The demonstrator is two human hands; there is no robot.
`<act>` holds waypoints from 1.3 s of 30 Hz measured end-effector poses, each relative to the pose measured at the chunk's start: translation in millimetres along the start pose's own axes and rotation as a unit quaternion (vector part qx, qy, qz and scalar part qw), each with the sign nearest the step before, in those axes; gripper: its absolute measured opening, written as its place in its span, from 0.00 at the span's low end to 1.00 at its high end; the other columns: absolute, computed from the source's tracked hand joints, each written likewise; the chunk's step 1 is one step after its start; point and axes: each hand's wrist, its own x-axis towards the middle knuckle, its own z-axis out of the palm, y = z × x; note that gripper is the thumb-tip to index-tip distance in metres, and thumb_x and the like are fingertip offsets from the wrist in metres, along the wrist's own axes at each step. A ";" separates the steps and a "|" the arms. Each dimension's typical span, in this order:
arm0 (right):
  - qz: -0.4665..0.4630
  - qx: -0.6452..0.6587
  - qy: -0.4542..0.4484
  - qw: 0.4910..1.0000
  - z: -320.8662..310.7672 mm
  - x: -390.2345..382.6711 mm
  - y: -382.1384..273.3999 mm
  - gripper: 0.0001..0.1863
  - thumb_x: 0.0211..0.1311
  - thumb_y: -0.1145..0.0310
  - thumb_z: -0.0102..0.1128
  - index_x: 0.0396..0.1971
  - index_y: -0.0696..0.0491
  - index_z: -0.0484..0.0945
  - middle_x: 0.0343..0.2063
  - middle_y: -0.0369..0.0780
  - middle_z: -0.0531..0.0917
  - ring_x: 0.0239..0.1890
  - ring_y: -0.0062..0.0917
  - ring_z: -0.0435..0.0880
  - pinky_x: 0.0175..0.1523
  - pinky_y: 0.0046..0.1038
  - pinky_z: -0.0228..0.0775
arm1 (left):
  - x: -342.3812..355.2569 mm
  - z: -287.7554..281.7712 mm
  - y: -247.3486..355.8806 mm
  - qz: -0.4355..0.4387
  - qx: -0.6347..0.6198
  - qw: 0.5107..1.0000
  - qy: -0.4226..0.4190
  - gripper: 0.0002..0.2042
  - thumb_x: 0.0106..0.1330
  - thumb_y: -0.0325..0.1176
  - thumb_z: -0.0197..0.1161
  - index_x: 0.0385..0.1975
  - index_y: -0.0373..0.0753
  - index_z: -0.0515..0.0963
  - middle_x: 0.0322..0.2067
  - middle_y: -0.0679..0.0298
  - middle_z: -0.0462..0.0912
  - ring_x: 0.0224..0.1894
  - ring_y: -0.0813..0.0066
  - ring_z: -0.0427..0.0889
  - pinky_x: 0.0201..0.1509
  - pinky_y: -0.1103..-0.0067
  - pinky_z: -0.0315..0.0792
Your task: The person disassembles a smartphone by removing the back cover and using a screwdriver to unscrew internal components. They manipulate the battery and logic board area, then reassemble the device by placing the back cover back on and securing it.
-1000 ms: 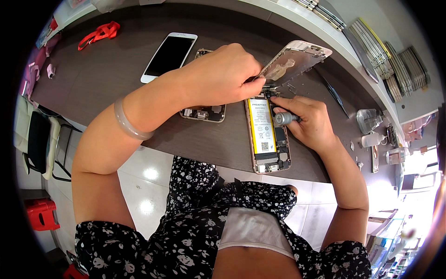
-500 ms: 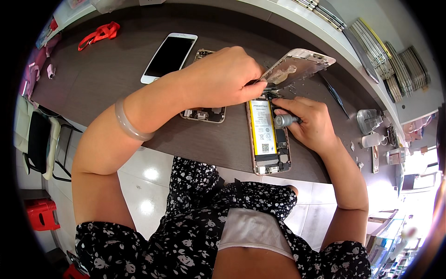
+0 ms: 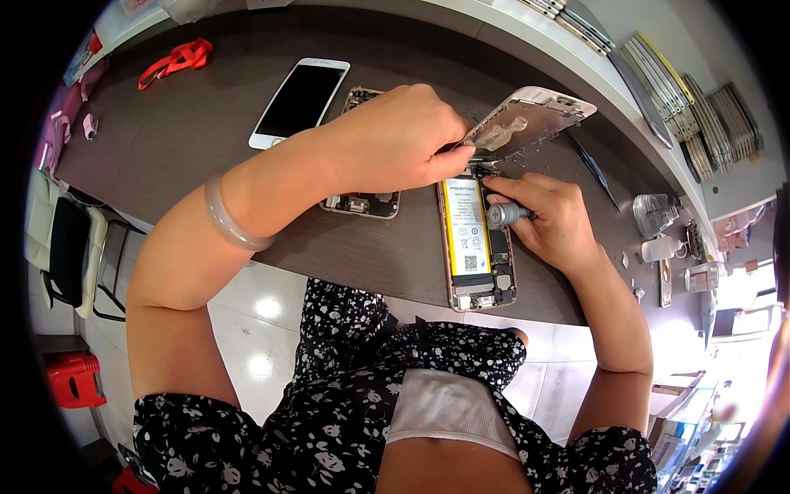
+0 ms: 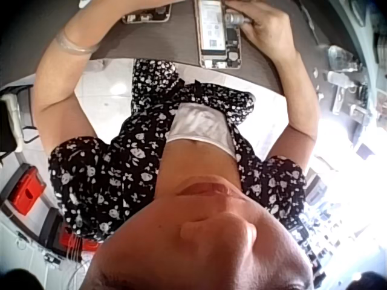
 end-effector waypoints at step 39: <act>0.009 0.036 0.008 0.999 4.8 -2.6 0.1 0.21 0.39 0.79 0.60 0.40 0.54 0.80 0.29 0.43 0.83 0.29 0.39 0.82 0.34 0.34 0.75 | 3.1 -2.4 0.8 -0.020 0.010 1.000 -0.011 0.15 0.61 0.32 0.58 0.18 0.27 0.75 0.13 0.47 0.69 0.13 0.55 0.66 0.18 0.70 0.60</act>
